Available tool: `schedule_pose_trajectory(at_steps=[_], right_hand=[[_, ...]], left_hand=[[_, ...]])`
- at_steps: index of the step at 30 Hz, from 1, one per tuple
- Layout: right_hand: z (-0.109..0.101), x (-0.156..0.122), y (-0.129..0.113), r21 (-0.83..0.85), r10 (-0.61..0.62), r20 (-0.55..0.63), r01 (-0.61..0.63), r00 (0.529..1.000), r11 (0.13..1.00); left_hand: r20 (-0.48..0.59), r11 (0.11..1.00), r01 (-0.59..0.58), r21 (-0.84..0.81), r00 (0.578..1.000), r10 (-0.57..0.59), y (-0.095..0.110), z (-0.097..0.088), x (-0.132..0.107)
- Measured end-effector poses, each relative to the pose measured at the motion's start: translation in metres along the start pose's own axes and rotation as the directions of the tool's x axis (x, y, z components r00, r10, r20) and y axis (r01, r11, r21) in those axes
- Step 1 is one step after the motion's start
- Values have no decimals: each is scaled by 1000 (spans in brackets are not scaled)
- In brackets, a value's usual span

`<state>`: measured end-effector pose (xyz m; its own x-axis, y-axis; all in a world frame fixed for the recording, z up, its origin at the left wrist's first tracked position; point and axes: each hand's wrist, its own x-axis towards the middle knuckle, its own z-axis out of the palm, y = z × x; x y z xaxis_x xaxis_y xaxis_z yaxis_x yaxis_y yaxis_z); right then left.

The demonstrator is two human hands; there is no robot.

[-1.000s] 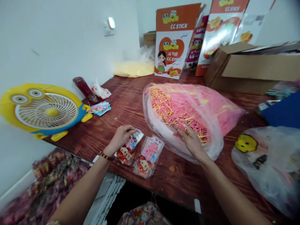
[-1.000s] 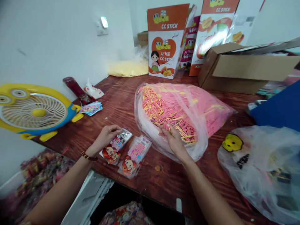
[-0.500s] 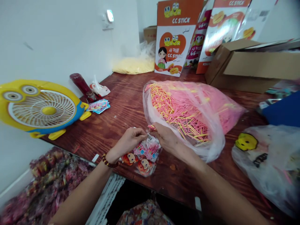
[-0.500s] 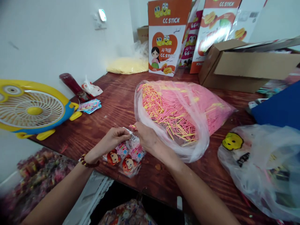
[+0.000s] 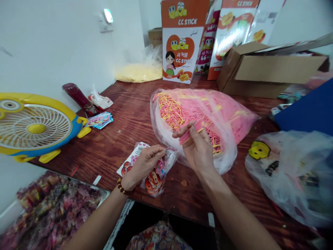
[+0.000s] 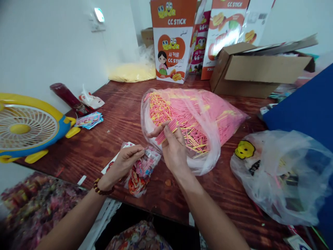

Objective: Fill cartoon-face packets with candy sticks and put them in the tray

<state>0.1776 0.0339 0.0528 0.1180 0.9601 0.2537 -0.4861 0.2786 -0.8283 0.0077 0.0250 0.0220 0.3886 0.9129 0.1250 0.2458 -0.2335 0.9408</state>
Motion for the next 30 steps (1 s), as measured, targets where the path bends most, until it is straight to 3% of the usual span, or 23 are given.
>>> schedule_pose_trajectory(at_steps=[4,9,15,18,21,25,27,30], right_hand=[[9,-6,8,31,-12,-22,12,1000,999],[2,-15,22,-46,39,-29,-40,999,998],[-11,-23,19,-262,153,144,-111,978,959],[-13,-21,11,-287,117,157,-68,981,956],[-15,-17,1,-514,66,231,65,971,855],[-24,-12,-8,-729,126,432,264,893,632],[-33,-10,-10,-737,164,439,250,883,628],[-44,-9,-11,-745,179,348,156,920,649]], left_hand=[[-20,1000,14,-26,1000,-14,-3,7,1],[-51,994,31,-101,998,-36,-5,10,1],[-57,980,11,-201,998,-23,-8,12,5],[-69,970,19,-240,997,-37,-11,14,8],[-98,966,14,-259,994,-41,-12,16,11],[-113,952,-40,-304,994,6,-11,19,14],[-120,947,-62,-314,992,25,-10,18,15],[-138,955,-77,-285,990,39,-8,14,14]])
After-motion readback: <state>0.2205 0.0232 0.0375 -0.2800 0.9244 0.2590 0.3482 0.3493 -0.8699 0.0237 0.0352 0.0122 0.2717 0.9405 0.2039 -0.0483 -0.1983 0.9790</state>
